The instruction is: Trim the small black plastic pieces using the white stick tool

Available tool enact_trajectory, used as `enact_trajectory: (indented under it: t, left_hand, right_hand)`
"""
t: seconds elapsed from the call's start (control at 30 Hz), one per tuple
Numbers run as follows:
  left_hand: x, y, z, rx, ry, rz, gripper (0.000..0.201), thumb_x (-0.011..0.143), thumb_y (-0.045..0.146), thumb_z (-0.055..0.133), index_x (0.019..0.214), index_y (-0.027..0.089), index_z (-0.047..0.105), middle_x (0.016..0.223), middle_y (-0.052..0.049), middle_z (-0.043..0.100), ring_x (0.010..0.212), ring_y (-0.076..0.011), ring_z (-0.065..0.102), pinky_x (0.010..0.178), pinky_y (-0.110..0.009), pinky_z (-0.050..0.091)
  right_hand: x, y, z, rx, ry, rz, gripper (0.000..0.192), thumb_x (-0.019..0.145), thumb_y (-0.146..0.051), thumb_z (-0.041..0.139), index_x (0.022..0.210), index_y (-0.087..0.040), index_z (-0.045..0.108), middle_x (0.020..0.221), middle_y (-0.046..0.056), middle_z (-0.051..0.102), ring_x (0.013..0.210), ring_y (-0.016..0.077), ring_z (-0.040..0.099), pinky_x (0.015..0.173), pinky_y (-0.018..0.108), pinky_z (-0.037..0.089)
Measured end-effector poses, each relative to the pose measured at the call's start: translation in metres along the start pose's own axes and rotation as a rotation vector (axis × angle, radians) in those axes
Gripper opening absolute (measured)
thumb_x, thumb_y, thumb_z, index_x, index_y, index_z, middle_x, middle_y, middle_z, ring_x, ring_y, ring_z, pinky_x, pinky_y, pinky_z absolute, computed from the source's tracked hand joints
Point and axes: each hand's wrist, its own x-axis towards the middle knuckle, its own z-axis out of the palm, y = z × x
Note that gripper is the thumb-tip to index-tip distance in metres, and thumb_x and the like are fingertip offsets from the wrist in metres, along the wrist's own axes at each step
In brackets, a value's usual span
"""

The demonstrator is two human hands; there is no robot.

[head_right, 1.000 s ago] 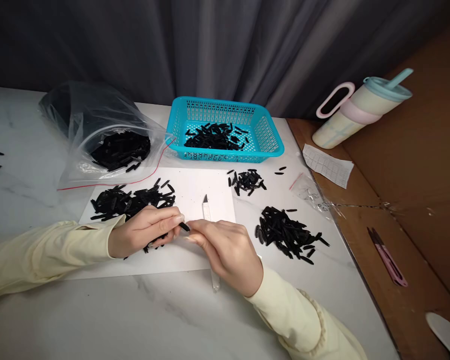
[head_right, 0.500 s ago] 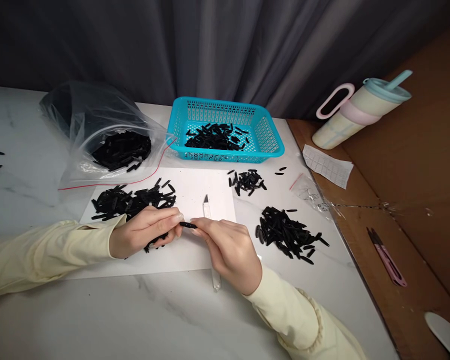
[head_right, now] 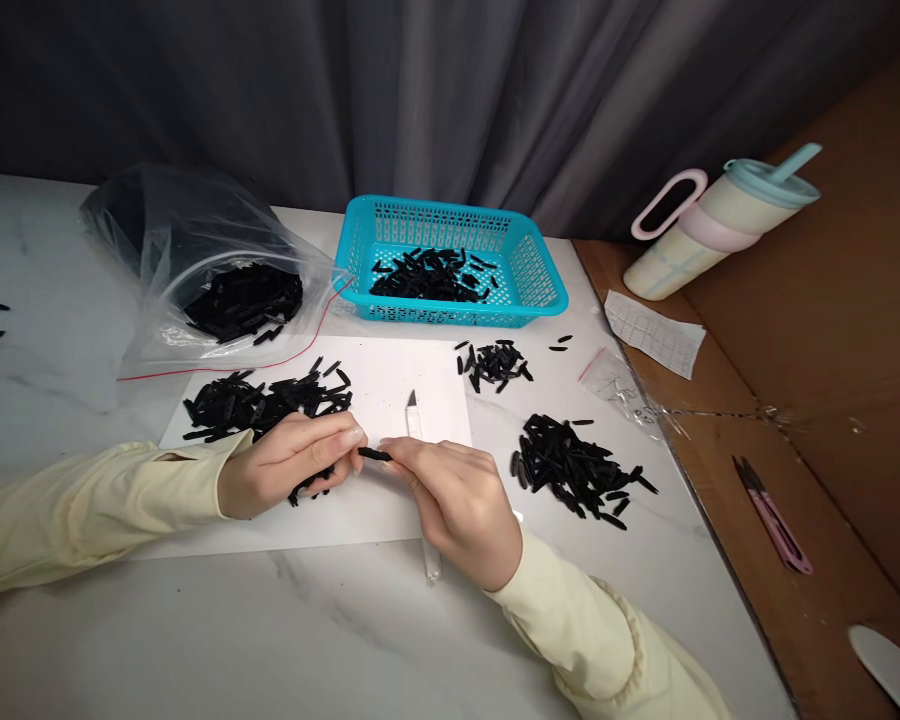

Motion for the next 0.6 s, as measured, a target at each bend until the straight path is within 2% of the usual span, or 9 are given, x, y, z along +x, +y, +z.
enact_trajectory:
  t: [0.33, 0.6]
  left_hand:
    - [0.0008, 0.0019, -0.0007, 0.035, -0.031, 0.001, 0.027, 0.092, 0.029, 0.032, 0.076, 0.015, 0.048, 0.045, 0.008, 0.036, 0.042, -0.0061, 0.033, 0.044, -0.020, 0.029]
    - [0.0017, -0.0063, 0.0002, 0.060, -0.024, 0.076, 0.029, 0.092, 0.032, 0.030, 0.076, 0.016, 0.047, 0.043, 0.009, 0.033, 0.039, -0.0061, 0.032, 0.041, -0.019, 0.029]
  right_hand:
    - [-0.0006, -0.0003, 0.0007, -0.011, 0.000, -0.020, 0.022, 0.086, -0.002, 0.049, 0.102, -0.013, 0.059, 0.087, 0.008, 0.070, 0.067, 0.0161, 0.064, 0.059, 0.029, 0.050]
    - [-0.0011, 0.0004, 0.0016, -0.027, 0.005, -0.028, 0.022, 0.085, -0.002, 0.049, 0.101, -0.013, 0.059, 0.088, 0.010, 0.070, 0.070, 0.0169, 0.065, 0.060, 0.029, 0.051]
